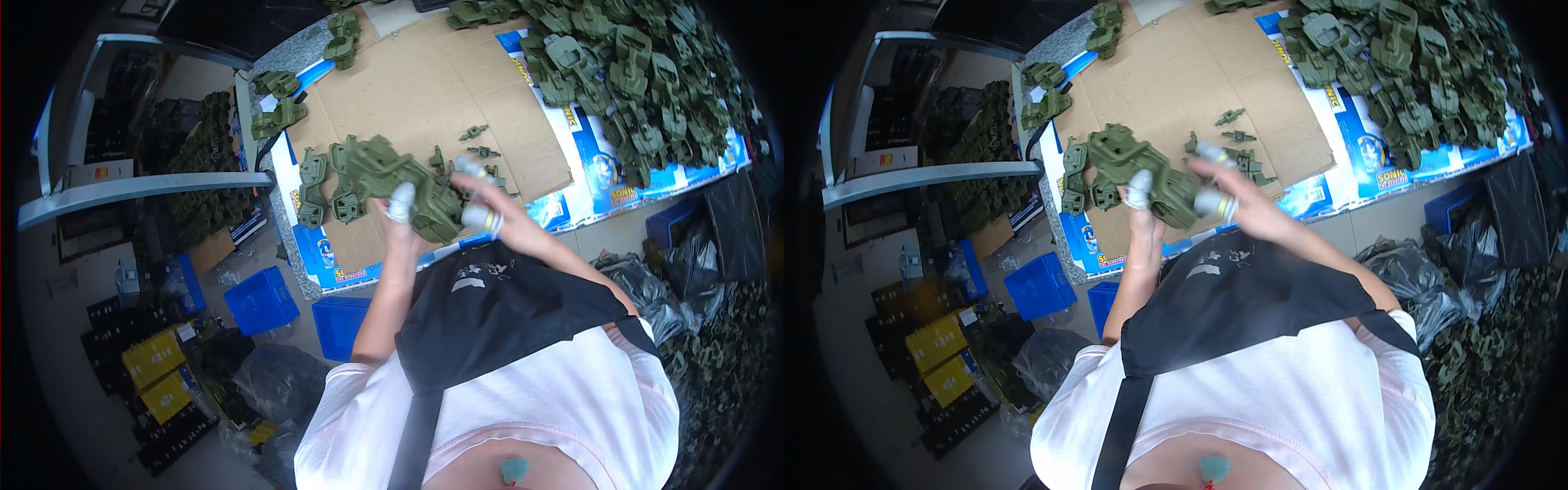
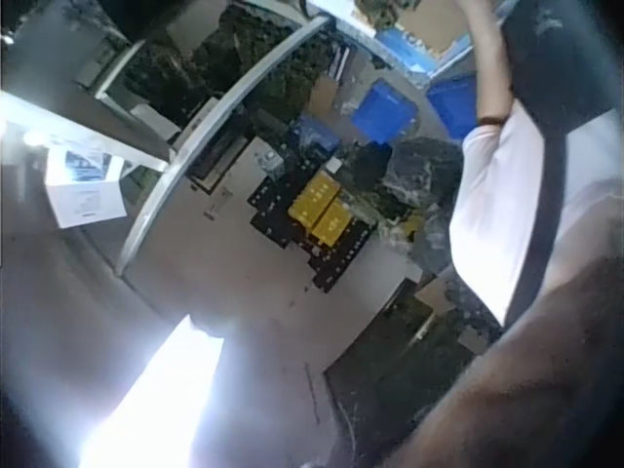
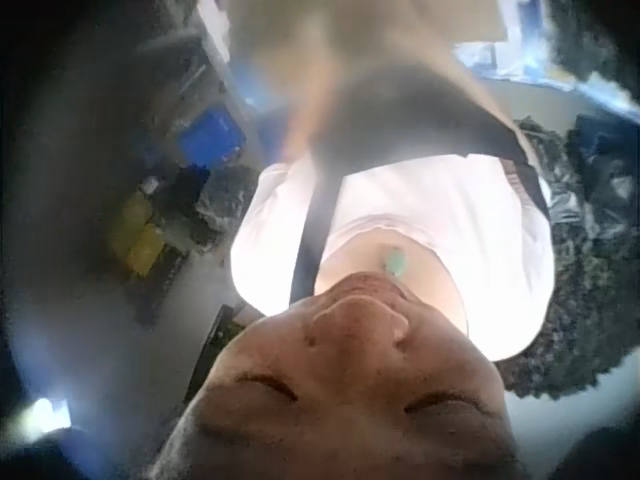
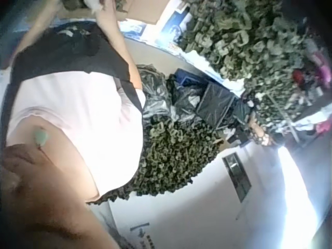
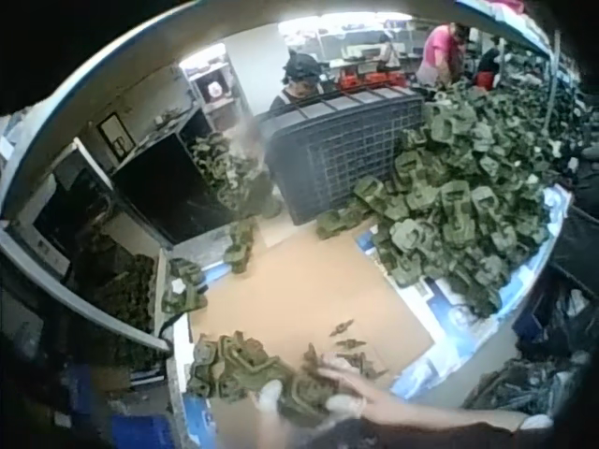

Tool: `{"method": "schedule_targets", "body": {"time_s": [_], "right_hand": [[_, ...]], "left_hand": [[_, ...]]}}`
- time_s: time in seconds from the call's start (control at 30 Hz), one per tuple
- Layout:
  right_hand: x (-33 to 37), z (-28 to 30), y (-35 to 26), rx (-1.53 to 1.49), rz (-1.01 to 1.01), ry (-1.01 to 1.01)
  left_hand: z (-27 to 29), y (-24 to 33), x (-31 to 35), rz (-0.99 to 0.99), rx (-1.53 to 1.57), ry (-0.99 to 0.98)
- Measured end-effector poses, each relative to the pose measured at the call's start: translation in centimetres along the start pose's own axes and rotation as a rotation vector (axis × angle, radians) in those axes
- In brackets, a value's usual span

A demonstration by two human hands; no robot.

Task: The person assembles green tactical pouches by hand, inserting small plastic clips into the pouches and placing the finished units into a blue bin. The person works at a table covered with cardboard and piles of gear components.

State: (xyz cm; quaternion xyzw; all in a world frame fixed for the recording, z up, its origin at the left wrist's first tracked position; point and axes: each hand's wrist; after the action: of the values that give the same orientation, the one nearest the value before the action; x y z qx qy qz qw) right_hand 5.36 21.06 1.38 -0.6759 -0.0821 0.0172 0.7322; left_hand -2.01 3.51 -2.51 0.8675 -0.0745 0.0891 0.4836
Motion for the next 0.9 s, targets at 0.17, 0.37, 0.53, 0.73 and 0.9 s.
{"method": "schedule_targets", "body": {"time_s": [0.17, 0.37, 0.53, 0.73, 0.9], "right_hand": [[0.4, -1.5, 0.3, -0.869, -0.449, -0.02], [2.5, 4.2, 1.8, -0.115, -0.265, -0.032], [4.6, 3.5, 0.5, 0.438, -0.203, -0.341], [7.1, 2.8, -1.4, 0.706, -0.292, -0.468], [8.4, 2.5, 1.2, 0.59, -0.083, -0.265]], "left_hand": [[1.4, -1.8, -0.5, 0.076, 0.158, -0.052], [-2.4, 5.2, 1.6, -0.463, -0.782, -0.341], [-6.1, 5.6, 4.5, -0.277, -1.608, -1.359], [-5.3, 4.0, 5.4, 0.089, -1.445, -1.357], [-5.0, 3.1, 4.9, 0.223, -1.333, -1.389]]}}
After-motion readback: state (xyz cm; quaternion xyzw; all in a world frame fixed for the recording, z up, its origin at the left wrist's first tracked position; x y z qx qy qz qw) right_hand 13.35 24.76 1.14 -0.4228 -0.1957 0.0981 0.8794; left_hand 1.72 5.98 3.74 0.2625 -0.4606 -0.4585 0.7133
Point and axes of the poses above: each hand's wrist, its own x-axis away from the middle knuckle, its own z-axis out of the back of the hand, y = z × x, and after that the axes turned 3 degrees about -z, right-handed
